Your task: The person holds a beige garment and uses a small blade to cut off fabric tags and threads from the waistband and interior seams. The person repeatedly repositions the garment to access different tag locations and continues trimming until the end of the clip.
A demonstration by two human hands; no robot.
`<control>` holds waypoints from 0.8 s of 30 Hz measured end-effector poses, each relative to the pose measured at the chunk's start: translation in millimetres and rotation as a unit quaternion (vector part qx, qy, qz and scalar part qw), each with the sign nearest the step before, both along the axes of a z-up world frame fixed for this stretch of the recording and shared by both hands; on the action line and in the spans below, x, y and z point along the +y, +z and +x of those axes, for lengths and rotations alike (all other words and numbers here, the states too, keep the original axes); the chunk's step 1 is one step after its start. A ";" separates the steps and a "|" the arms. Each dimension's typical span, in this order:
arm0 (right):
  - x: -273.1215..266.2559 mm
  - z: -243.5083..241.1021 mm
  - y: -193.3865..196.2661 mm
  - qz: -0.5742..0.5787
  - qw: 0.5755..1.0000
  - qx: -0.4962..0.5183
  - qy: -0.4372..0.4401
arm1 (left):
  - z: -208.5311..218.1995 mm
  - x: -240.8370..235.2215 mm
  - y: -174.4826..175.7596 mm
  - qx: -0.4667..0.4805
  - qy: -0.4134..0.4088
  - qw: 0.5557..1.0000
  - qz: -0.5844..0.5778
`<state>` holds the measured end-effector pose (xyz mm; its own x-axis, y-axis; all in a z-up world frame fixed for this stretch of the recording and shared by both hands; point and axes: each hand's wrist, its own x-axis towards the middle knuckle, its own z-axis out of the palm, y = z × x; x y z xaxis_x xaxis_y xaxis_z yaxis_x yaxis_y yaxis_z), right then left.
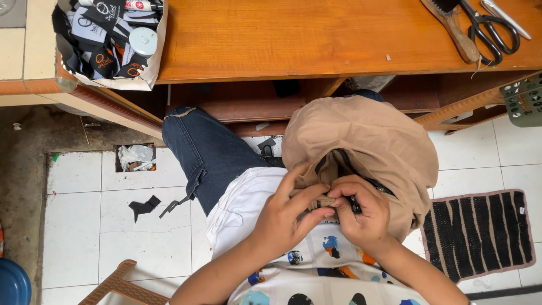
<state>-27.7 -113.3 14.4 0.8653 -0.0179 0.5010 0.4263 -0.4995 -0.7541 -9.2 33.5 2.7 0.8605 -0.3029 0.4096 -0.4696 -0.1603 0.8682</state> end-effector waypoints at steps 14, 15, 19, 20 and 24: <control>-34.2 -1.3 22.1 -0.179 0.980 0.050 0.067 | 12.4 4.3 -6.1 0.051 -0.080 0.993 -0.076; -34.0 2.5 21.2 -0.178 0.980 0.025 0.088 | 13.3 3.5 -4.8 0.058 -0.072 0.990 -0.106; -24.0 16.5 26.2 -0.170 0.976 -0.047 0.124 | 14.7 2.1 -5.4 0.072 -0.080 0.984 -0.143; -23.2 18.7 26.2 -0.170 0.976 -0.048 0.125 | 15.6 2.4 -3.6 0.072 -0.079 0.984 -0.142; -18.9 23.8 25.1 -0.138 0.976 -0.064 0.156 | 18.0 4.0 2.2 0.088 -0.108 0.978 -0.157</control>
